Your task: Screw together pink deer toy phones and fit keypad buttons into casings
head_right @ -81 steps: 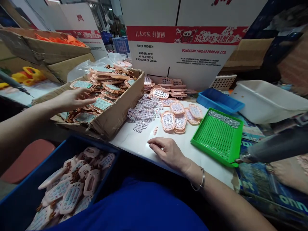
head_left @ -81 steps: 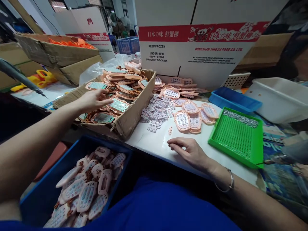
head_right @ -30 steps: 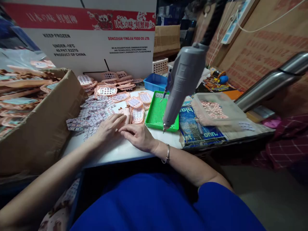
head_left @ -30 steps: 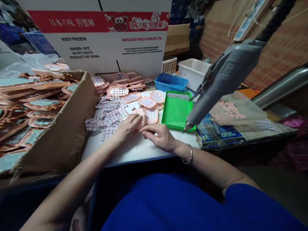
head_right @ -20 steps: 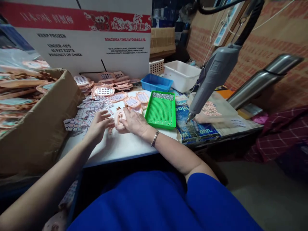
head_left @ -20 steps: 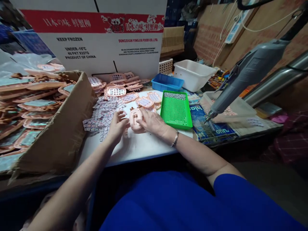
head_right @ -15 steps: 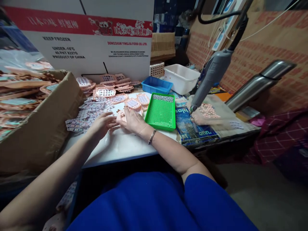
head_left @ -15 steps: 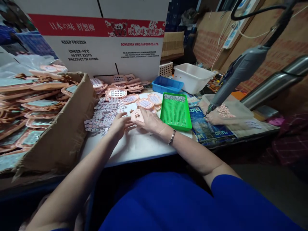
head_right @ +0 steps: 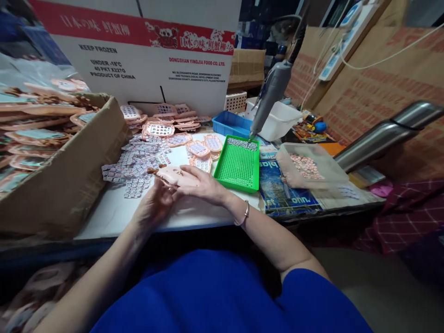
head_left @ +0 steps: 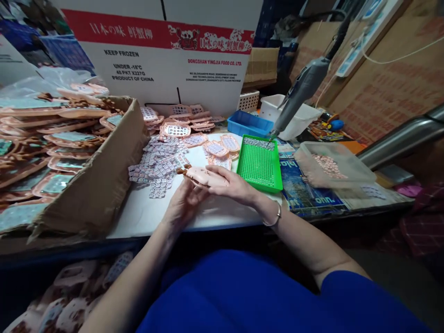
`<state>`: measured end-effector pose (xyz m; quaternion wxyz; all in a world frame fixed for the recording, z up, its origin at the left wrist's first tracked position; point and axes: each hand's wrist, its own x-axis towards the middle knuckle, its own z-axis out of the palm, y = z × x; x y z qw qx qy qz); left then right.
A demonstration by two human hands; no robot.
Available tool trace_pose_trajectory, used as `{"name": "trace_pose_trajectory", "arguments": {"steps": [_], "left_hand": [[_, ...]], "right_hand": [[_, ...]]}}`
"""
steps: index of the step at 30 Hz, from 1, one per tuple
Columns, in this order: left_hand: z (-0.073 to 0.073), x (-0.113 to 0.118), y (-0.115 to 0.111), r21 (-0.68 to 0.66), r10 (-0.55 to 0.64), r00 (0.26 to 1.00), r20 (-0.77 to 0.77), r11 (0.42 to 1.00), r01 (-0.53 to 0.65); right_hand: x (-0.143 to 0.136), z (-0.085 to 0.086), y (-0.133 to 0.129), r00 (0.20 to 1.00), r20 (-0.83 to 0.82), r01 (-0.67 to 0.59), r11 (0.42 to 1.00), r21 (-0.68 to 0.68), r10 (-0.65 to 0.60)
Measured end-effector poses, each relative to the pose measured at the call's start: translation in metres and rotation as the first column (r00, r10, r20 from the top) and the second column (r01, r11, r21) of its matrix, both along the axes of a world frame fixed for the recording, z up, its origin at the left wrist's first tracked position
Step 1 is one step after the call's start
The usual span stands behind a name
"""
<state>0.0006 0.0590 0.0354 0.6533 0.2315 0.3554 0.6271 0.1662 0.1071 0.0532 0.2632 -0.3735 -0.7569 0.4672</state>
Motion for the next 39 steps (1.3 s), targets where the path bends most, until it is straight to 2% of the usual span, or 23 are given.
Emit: {"name": "trace_pose_trajectory", "arguments": {"steps": [2,5,7,9,14,17,25,30,33,36,39], "left_hand": [[-0.006,0.002,-0.007,0.07,-0.063,0.998,0.011,0.996,0.062],[-0.011,0.003,-0.015,0.095,-0.031,0.999,-0.035,0.995,0.034],[-0.012,0.004,-0.019,0.104,-0.023,0.999,-0.048,0.994,0.028],[-0.012,0.006,-0.023,0.113,-0.021,0.998,-0.055,0.993,0.027],[-0.009,0.008,-0.028,0.122,-0.007,0.999,-0.051,0.992,0.013],[-0.009,0.007,-0.028,0.132,0.015,0.999,-0.04,0.991,-0.009],[-0.015,0.009,-0.029,0.094,-0.003,0.997,-0.083,0.995,0.011],[-0.016,0.009,-0.028,0.131,-0.014,0.996,-0.092,0.991,0.026],[-0.017,0.007,-0.031,0.188,-0.043,0.99,-0.136,0.98,0.068],[-0.019,0.007,-0.038,0.263,-0.044,0.97,-0.24,0.959,0.109],[-0.022,0.01,-0.045,0.326,0.075,0.931,-0.356,0.944,0.049]], "right_hand": [[0.004,0.002,-0.011,0.999,0.005,-0.05,0.997,0.051,0.049],[0.009,0.003,-0.022,0.995,0.056,-0.095,0.959,0.267,0.083],[0.01,0.001,-0.026,0.994,0.074,-0.103,0.932,0.348,0.083],[0.011,-0.001,-0.029,0.997,0.048,-0.08,0.934,0.347,0.067],[0.009,-0.006,-0.038,0.992,-0.126,0.049,0.972,0.229,-0.02],[0.008,-0.006,-0.041,0.988,-0.141,0.104,0.947,0.304,-0.063],[0.005,-0.012,-0.038,0.997,-0.072,0.029,0.929,0.368,-0.003],[0.007,-0.017,-0.035,0.998,-0.026,-0.035,0.901,0.432,0.051],[0.007,-0.022,-0.033,0.995,-0.046,-0.056,0.873,0.484,0.089],[0.007,-0.032,-0.034,0.996,-0.05,-0.029,0.811,0.585,0.071],[0.006,-0.041,-0.037,0.997,-0.056,0.005,0.727,0.687,0.046]]}}
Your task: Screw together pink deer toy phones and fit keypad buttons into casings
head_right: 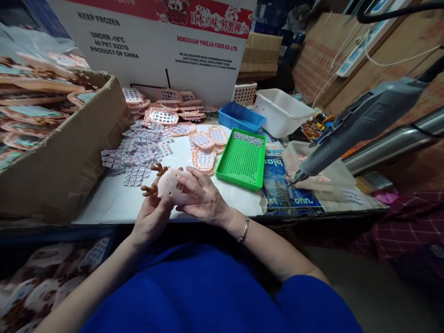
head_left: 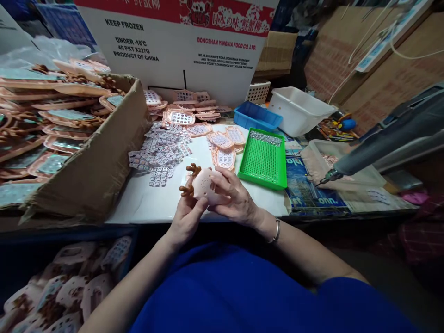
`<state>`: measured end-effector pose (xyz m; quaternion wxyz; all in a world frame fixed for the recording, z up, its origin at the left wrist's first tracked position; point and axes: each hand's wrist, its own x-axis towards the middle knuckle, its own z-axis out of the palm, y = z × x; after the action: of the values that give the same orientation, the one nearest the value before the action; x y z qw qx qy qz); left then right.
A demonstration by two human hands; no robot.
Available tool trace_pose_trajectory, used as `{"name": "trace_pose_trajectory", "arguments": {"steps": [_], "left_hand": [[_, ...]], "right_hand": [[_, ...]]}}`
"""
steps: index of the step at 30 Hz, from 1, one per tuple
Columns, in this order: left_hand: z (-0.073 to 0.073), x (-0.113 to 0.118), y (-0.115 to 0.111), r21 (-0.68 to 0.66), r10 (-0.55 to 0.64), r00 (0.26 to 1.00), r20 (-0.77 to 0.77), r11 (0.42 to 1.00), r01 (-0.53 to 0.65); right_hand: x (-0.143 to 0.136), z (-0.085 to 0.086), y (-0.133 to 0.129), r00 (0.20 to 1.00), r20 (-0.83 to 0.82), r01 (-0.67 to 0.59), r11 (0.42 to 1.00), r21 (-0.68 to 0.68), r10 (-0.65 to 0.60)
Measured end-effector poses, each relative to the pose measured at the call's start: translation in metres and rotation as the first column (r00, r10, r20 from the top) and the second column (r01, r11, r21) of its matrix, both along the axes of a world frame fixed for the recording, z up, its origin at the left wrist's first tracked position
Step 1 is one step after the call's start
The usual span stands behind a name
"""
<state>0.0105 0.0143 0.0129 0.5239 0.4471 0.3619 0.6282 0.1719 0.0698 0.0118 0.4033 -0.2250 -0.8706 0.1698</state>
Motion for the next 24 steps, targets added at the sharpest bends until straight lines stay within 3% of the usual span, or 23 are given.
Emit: {"name": "trace_pose_trajectory", "arguments": {"steps": [2,4,7,9,14,18,21,24], "left_hand": [[-0.003,0.001,-0.004,0.054,0.136,0.987,-0.085,0.99,-0.132],[-0.005,0.0,-0.006,0.14,0.209,0.962,-0.178,0.973,-0.185],[-0.003,-0.002,-0.008,0.283,0.168,0.94,-0.299,0.956,-0.081],[0.0,-0.003,-0.009,0.303,0.159,0.933,-0.321,0.951,-0.058],[0.004,0.0,-0.009,0.24,0.234,0.938,-0.257,0.955,-0.173],[0.001,-0.001,-0.008,0.147,0.205,0.959,-0.196,0.973,-0.178],[0.001,-0.003,-0.004,0.059,0.203,0.979,-0.027,0.978,-0.201],[0.005,0.0,0.0,0.033,0.227,0.963,0.148,0.972,-0.234]], "right_hand": [[0.0,-0.001,-0.003,0.999,-0.043,-0.029,0.999,0.019,0.029],[0.0,0.003,-0.004,0.992,-0.119,-0.037,0.998,-0.047,0.031],[0.001,0.018,-0.003,0.982,-0.188,-0.01,0.986,-0.167,-0.021],[0.001,0.028,0.0,0.982,-0.186,-0.024,0.978,-0.205,-0.015],[-0.002,0.041,0.003,0.986,-0.165,-0.031,0.971,-0.236,-0.009],[0.0,0.043,0.003,0.993,-0.114,-0.008,0.981,-0.195,-0.015],[0.004,0.043,0.0,1.0,-0.018,-0.013,0.983,-0.184,0.01],[0.006,0.041,-0.006,0.995,0.088,0.055,0.988,-0.141,-0.043]]}}
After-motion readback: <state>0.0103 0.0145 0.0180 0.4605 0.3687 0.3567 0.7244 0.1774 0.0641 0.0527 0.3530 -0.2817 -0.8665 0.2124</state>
